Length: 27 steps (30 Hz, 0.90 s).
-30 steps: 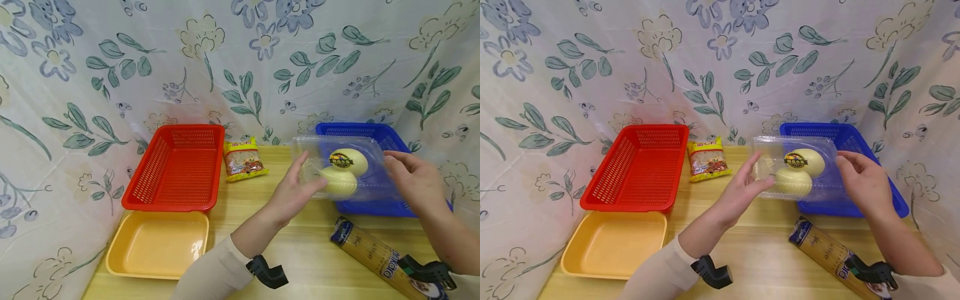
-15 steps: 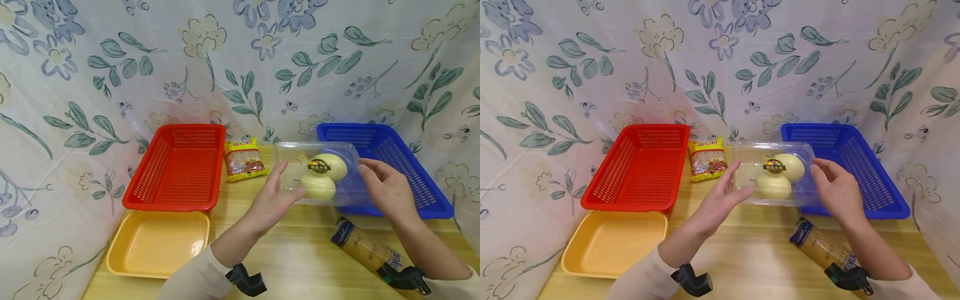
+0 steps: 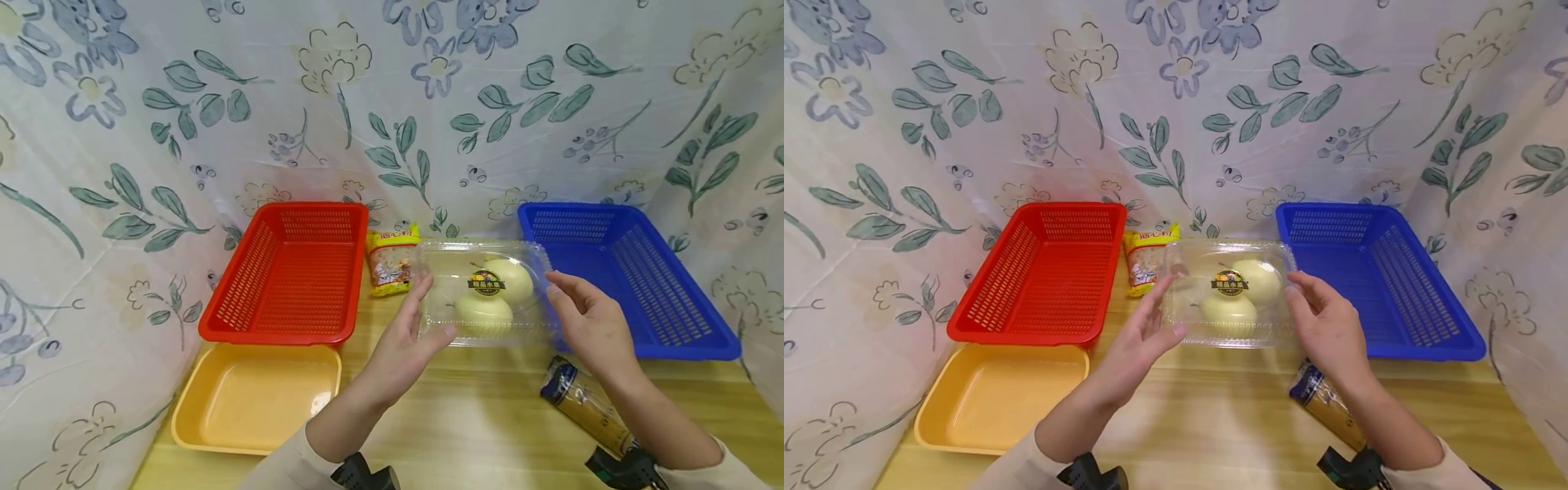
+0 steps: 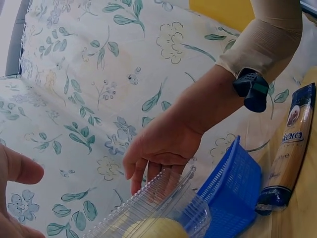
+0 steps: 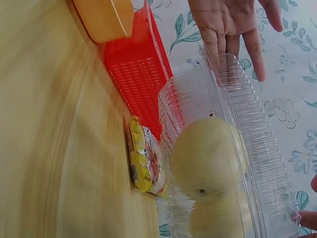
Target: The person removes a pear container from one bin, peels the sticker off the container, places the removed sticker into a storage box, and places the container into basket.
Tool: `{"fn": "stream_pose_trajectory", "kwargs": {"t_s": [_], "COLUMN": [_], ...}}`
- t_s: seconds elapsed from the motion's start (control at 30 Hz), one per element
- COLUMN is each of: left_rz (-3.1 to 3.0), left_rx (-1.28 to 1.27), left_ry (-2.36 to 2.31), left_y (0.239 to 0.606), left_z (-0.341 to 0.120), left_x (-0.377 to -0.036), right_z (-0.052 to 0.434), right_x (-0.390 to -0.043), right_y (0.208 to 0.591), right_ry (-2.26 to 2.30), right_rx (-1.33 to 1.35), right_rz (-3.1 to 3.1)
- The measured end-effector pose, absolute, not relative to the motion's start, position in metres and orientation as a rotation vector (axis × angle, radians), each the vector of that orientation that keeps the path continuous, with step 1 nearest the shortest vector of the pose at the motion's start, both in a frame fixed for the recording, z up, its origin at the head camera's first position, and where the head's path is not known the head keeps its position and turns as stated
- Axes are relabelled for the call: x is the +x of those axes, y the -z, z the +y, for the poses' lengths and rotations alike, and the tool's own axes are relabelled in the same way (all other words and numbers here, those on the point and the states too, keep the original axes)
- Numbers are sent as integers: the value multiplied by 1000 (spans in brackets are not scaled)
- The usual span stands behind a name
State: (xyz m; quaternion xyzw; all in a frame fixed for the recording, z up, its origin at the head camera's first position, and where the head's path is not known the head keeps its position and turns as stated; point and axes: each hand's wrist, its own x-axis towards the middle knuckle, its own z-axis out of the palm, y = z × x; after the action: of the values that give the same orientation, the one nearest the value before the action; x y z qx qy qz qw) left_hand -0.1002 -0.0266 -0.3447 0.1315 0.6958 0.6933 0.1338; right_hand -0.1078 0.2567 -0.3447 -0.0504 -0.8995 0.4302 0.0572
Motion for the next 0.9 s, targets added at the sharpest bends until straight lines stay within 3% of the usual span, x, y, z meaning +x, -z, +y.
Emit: {"fn": "stream_pose_trajectory", "kwargs": {"t_s": [0.53,0.9], "left_rz": [2033,2105], "left_rx": [349,285], "left_ry": [-2009,-2016], "left_y": [375,403], "left_z": [-58,-69], "left_x": [-85,-77], "right_z": [223,207], "right_x": [-99,-92], "right_y": [372,401], "right_ry": [-1277,-1367], "right_rx": [-17,-60], "right_rz": [-2695,-2711]}}
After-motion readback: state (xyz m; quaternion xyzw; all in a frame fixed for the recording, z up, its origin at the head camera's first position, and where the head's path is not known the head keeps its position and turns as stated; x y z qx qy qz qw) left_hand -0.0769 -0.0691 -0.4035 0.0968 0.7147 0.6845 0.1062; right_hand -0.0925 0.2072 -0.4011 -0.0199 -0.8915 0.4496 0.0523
